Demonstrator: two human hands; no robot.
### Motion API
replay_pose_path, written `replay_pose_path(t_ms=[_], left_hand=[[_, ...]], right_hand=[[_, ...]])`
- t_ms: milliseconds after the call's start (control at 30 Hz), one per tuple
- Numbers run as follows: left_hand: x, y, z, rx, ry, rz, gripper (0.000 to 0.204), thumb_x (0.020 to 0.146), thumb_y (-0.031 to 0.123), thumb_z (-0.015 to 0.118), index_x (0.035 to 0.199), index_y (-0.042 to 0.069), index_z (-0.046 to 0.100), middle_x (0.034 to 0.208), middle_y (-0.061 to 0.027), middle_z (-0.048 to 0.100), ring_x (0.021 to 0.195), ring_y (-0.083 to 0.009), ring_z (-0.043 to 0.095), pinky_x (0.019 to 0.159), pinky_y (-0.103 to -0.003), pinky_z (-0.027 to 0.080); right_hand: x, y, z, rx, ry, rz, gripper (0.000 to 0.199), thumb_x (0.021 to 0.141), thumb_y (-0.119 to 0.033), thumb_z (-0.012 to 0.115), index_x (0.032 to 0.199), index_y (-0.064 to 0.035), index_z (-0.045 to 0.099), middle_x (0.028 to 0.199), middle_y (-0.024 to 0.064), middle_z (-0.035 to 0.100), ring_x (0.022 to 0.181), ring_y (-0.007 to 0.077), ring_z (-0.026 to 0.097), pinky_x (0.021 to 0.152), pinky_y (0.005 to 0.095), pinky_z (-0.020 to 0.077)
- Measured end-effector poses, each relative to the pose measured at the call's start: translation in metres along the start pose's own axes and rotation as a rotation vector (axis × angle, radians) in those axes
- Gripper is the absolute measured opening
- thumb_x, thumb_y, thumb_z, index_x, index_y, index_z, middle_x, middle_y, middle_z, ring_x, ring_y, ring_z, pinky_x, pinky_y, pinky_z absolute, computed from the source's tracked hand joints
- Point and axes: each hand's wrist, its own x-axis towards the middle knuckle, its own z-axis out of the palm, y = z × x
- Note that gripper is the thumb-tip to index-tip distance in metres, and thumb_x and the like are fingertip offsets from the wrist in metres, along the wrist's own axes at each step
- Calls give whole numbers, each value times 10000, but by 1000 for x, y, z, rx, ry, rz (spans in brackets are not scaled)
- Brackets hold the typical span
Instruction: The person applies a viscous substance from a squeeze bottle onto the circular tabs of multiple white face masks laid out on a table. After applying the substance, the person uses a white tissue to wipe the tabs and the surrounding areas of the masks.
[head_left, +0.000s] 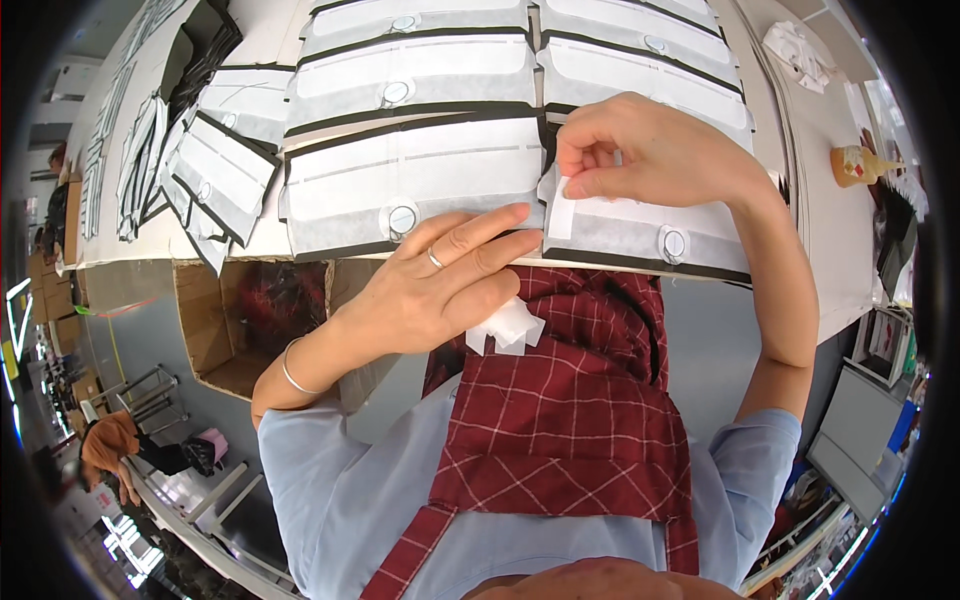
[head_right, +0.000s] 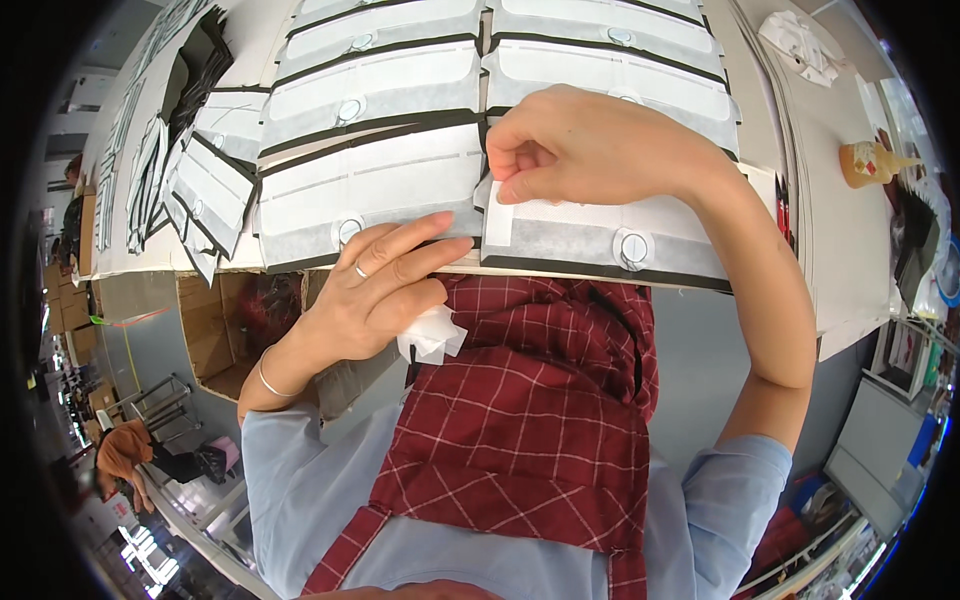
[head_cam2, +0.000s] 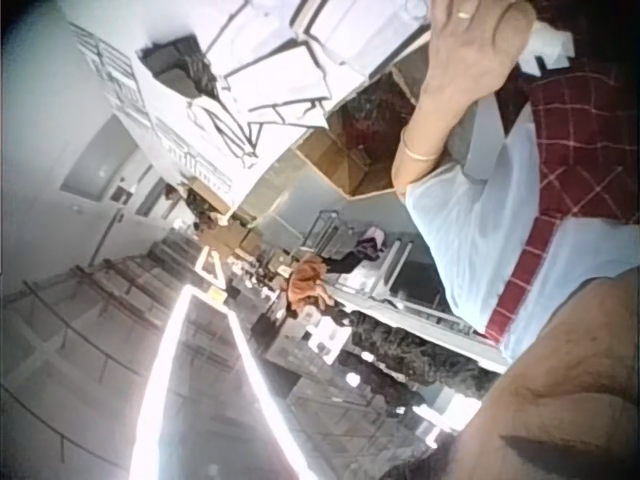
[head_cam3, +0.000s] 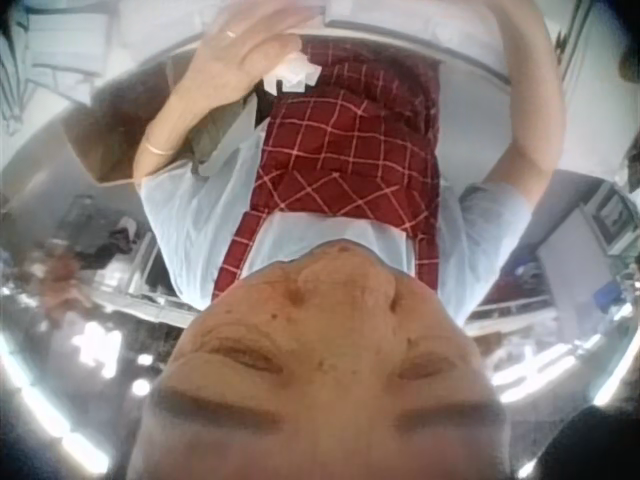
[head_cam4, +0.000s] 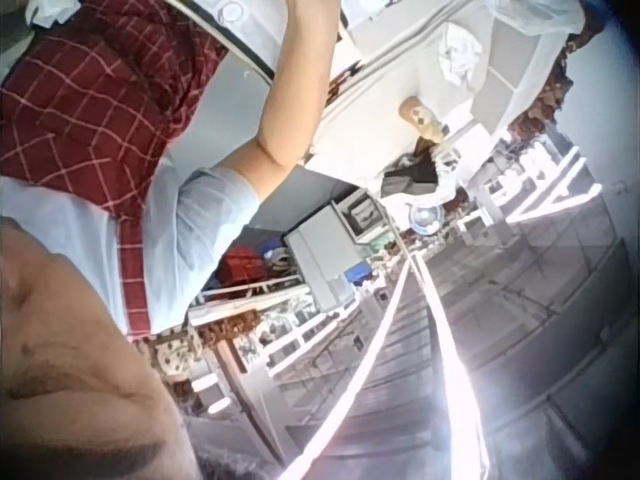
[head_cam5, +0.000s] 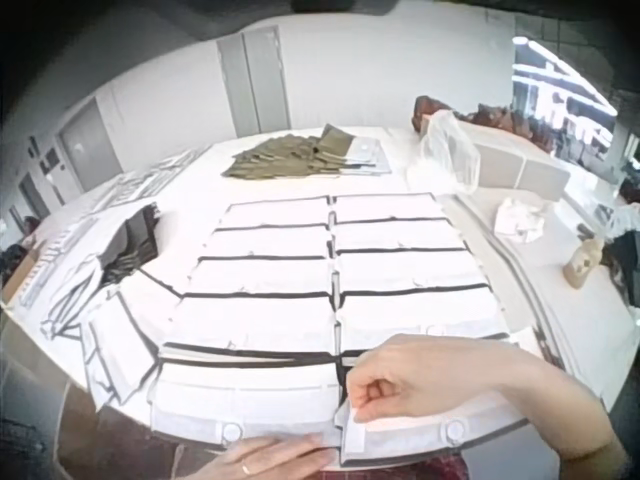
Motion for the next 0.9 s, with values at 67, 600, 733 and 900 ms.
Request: replay_pose_path(t_ms=[67,600,733,900], left_hand=[[1,1,3,24,-15,8,91,869,132,631,925,85,577,1345,-118,635,1338,-304,523,991,-411,440],[12,10,13,145,-76,6,62,856,117,659,839,92,605,1397,-79,604,1398,-280,466,1047,-418,420],[13,7,-3,67,-23,-100,60,844,90,643,878,58,605,1389,-133,600,1396,-346,465,1024,-465,448],[0,-2,-6,14,-92,-178,103,874,101,625,927,12,625,1397,-164,578,1379,-352,480,1063,-479,460]], right_hand=[[3,1,0,1,-15,36,209,872,-181,724,816,-10,619,719,42,601,652,134,548,592,303,453],[-12,-12,18,-167,264,10,196,818,-152,733,940,-33,636,852,110,640,745,275,627,667,369,502],[-49,-16,46,-417,526,-128,270,817,-160,739,1055,-61,658,1049,99,659,897,293,653,751,397,519],[-76,-16,75,-559,405,-48,578,809,-214,745,1353,-108,580,1414,78,542,1341,285,489,1100,478,402]])
